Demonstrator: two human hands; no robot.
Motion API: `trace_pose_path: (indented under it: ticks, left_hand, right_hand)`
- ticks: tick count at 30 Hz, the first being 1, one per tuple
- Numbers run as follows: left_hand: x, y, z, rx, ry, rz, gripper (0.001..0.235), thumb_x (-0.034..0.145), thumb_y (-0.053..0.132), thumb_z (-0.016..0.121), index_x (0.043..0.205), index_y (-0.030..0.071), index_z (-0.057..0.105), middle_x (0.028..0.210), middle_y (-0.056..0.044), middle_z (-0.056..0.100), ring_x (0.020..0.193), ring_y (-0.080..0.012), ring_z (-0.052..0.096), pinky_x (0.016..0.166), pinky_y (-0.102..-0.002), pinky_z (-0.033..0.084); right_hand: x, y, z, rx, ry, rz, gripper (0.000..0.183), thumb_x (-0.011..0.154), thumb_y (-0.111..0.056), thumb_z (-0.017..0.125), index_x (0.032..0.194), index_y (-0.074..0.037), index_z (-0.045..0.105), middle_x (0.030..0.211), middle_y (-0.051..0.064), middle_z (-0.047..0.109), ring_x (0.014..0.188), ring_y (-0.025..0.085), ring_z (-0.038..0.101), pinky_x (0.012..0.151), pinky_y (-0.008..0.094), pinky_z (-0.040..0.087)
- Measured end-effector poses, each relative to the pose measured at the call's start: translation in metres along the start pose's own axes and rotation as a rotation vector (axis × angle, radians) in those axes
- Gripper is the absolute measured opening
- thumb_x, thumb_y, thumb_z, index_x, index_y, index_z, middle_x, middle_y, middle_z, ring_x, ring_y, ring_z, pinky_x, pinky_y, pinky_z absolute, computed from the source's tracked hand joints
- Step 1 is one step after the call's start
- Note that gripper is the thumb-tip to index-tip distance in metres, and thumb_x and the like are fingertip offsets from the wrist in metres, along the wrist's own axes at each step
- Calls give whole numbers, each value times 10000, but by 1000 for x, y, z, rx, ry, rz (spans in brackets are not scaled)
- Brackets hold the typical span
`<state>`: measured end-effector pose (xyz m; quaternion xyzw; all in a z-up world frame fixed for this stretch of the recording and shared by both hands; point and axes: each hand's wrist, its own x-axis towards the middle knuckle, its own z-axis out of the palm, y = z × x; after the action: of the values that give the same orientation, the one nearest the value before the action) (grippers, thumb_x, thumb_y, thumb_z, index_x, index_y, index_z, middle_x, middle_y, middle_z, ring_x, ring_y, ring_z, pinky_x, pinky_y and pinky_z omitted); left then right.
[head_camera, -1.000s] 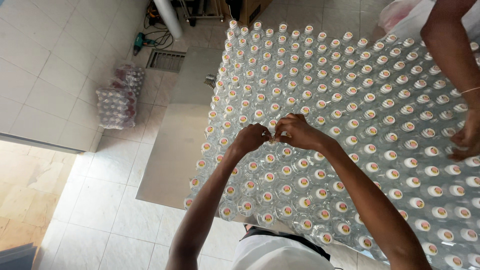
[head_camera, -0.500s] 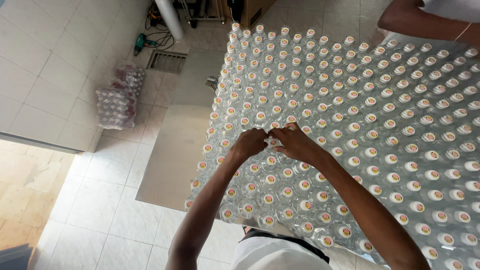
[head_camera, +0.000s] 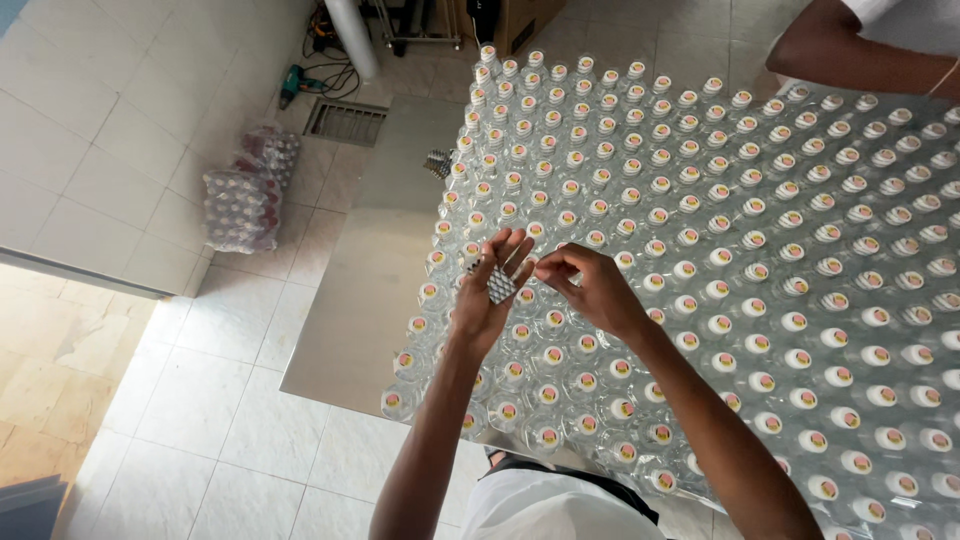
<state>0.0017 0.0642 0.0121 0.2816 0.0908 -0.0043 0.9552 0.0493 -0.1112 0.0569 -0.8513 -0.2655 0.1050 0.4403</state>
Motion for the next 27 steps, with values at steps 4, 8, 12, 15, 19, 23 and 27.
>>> trace_pose_path:
  ticks: [4,8,12,15,19,23,27]
  left_hand:
    - [-15,-16,6,-163,-16,29,392,1109,268,403,1428,52,474,1440,-113,592,1340,-258,555,887,-237,569]
    - [-21,-24,4,-186,-56,69,332,1094,261,452,1342,63,551,1385,-108,640,1316,-288,578,1061,-401,530]
    - [-21,-29,-3,-218,-126,81,345,1099,308,439,1290,78,611,1317,-89,685,1329,-271,575,1105,-402,506]
    - [-29,-29,-2,-238,-73,49,343,1089,305,473,1299,58,584,1341,-124,664,1304,-292,592,1007,-328,560]
    - [-36,-26,6,-215,-65,27,355,1086,334,464,1309,87,587,1353,-98,662,1318,-274,583,1035,-350,546]
    - [-40,-33,-9,-207,-7,-26,358,1106,316,421,1310,60,566,1343,-106,663,1266,-261,615,966,-298,568]
    - [-43,-48,-24,-166,43,-70,373,1111,314,415,1310,46,581,1315,-116,684,1198,-228,662,972,-306,568]
  right_hand:
    - [-7,-29,22,158,13,33,204,862,-167,818,1032,-91,734,883,69,701,808,175,691,753,285,581]
    - [-9,-16,38,274,62,159,200,836,-170,843,974,-66,742,817,92,719,753,159,689,695,295,593]
    - [-16,-17,39,372,116,194,175,834,-153,848,970,-61,785,824,80,755,755,100,673,685,266,591]
    - [-17,-4,45,370,205,174,215,790,-153,888,969,-69,803,878,115,752,749,138,714,681,271,595]
    - [-29,-19,44,452,266,222,302,759,-136,897,1040,-94,793,813,12,720,705,53,654,659,206,589]
    - [-43,-29,36,382,267,231,288,802,-89,864,1068,-42,765,863,115,770,754,127,712,719,279,596]
    - [-52,-31,36,321,252,257,226,826,-72,830,1041,-43,764,890,134,787,784,134,724,750,287,596]
